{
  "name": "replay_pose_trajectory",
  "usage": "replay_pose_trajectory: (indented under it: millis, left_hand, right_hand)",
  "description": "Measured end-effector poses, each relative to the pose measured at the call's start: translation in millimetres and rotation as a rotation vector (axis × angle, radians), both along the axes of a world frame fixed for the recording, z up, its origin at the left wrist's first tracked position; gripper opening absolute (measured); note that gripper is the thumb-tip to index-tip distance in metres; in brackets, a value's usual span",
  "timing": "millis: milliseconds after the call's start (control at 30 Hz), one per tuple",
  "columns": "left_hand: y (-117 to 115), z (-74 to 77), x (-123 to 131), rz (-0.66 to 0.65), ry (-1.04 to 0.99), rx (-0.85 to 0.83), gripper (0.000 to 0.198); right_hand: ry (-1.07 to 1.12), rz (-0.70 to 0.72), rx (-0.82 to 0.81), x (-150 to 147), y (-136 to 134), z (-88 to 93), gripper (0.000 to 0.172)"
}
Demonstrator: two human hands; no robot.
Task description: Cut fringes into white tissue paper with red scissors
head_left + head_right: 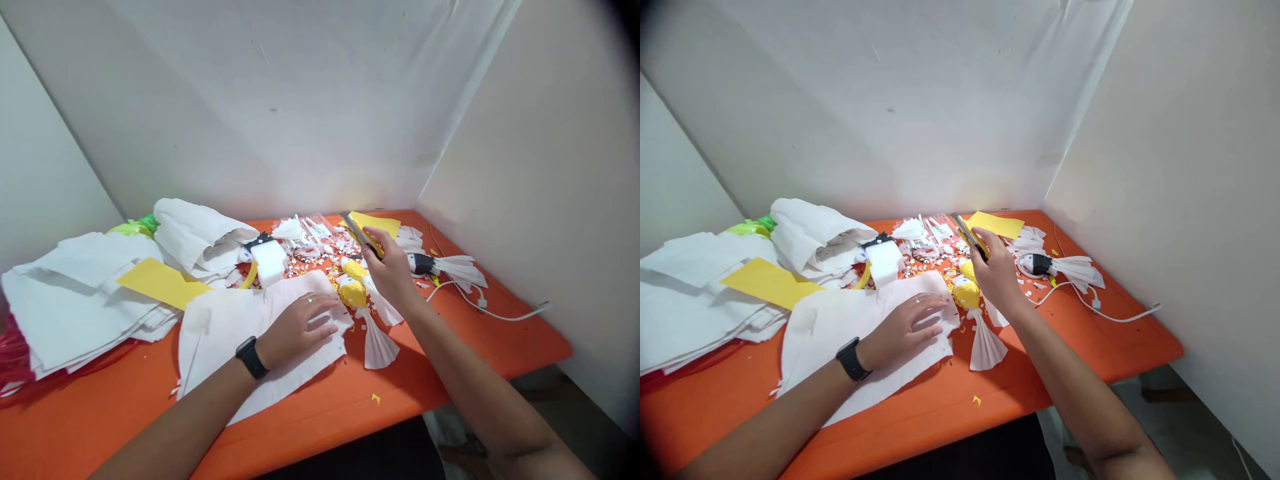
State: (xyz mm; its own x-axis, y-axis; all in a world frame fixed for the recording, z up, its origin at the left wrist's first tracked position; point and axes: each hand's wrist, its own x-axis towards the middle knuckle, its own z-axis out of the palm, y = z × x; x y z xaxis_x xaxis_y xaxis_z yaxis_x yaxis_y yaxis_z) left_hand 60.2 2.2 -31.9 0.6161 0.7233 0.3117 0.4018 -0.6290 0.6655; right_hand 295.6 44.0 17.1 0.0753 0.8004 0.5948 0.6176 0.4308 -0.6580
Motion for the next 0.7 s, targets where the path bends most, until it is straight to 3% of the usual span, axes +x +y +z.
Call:
replay_pose_trajectory:
  millis: [133,267,467,567,700]
  left_hand:
    - [1.8,2.7,-3.3,0.1,0.073,0.058,0.038]
    - [8.0,3.6,-8.6,0.095,0.284,0.212,0.036]
    - [11.8,-0.6,-21.3,0.096,0.531,0.154,0.084]
    - [15.1,-4.4,-25.9,0.106,0.548,0.108,0.096]
    - [20.5,-8.2,-34.0,0.103,0.516,0.084,0.104]
  right_hand:
    - [-0.119,0.033,-0.136,4.4,6.2,-24.5,0.039]
    - [-0.14,0.041,-0.18,11.6,-1.3,-30.5,0.038]
    - [0.191,0.053,-0.137,12.9,-3.2,-20.3,0.023]
    - [0.432,0.196,-0.214,17.3,-2.3,-15.8,0.029]
    - [0.509,0.532,-0.421,22.8,-3.0,-11.3,0.033]
